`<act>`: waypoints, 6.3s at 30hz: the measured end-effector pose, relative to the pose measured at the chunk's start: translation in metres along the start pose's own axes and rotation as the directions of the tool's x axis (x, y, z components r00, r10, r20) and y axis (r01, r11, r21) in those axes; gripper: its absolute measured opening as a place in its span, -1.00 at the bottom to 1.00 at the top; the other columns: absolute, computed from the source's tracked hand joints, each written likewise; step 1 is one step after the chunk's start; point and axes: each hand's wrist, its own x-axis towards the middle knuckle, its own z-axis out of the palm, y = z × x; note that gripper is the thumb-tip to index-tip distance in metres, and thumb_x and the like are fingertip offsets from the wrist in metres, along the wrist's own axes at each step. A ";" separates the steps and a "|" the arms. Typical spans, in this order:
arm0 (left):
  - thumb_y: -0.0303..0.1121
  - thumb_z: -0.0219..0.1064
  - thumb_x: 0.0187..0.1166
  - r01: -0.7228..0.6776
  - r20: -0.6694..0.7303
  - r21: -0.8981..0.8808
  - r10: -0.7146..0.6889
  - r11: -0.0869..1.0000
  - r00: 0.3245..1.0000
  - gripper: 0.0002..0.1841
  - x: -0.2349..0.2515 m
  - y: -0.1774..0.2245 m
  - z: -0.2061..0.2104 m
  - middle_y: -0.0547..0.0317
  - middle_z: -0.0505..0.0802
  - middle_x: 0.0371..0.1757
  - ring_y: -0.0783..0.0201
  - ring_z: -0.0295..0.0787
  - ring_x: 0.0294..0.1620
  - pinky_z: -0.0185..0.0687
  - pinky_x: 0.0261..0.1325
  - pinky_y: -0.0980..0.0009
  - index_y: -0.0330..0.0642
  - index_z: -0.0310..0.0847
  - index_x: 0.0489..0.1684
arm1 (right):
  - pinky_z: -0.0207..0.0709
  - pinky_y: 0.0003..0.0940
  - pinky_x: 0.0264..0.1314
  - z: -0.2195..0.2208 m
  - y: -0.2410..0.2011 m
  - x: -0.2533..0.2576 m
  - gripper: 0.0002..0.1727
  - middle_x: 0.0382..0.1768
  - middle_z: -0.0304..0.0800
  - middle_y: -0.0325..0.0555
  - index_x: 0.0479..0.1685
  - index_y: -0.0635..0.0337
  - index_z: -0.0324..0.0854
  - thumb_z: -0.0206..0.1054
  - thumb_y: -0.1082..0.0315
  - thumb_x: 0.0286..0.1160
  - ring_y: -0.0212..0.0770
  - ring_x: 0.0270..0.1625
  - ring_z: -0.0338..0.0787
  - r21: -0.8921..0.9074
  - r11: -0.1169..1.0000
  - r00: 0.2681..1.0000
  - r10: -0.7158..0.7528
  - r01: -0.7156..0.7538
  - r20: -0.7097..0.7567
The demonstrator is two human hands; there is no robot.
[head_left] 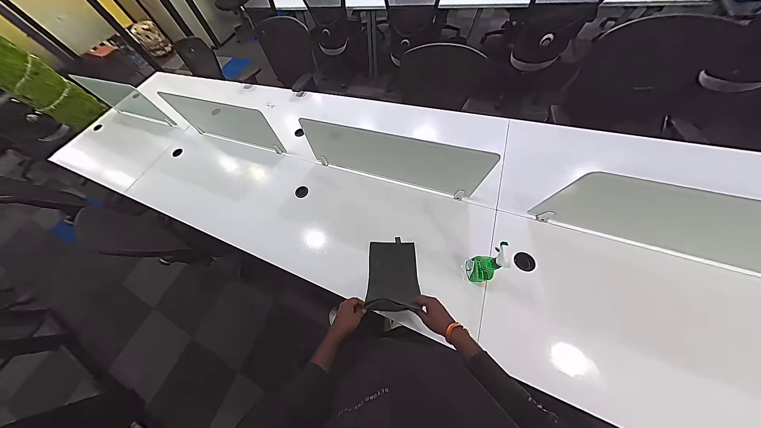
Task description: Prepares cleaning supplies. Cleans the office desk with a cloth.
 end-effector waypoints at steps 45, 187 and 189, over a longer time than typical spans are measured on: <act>0.24 0.46 0.36 0.128 -0.248 0.541 0.012 0.831 0.969 0.01 0.212 -0.066 -0.166 -0.24 -0.05 0.95 -0.47 -0.29 0.91 -0.07 0.66 -0.56 0.12 0.12 0.90 | -0.33 0.82 0.62 0.083 -0.022 0.206 0.21 0.97 -0.51 0.05 0.94 -0.57 -0.19 0.42 -0.49 0.19 0.42 0.93 -0.47 -0.441 0.728 0.838 0.532 -0.525 -0.121; -0.01 0.93 -0.61 0.443 -0.096 0.503 -0.462 0.742 0.882 0.93 0.384 0.040 -0.148 -0.39 -0.93 0.71 -0.77 -0.96 0.71 -0.11 0.26 -0.95 0.27 -0.90 0.89 | -0.26 0.84 0.61 -0.025 -0.002 0.357 0.24 0.96 -0.54 0.09 0.93 -0.62 -0.14 0.67 -0.18 0.18 0.41 0.94 -0.51 -0.227 0.761 0.793 0.562 -0.608 -0.235; -0.03 0.93 -0.62 0.444 -0.096 0.500 -0.462 0.744 0.882 0.94 0.385 0.040 -0.147 -0.36 -0.93 0.71 -0.77 -0.97 0.71 -0.12 0.25 -0.96 0.28 -0.92 0.88 | -0.15 0.89 0.54 -0.048 0.004 0.375 0.28 0.97 -0.47 0.07 0.91 -0.60 -0.08 0.75 -0.11 0.09 0.46 0.92 -0.41 -0.229 0.758 0.787 0.548 -0.610 -0.282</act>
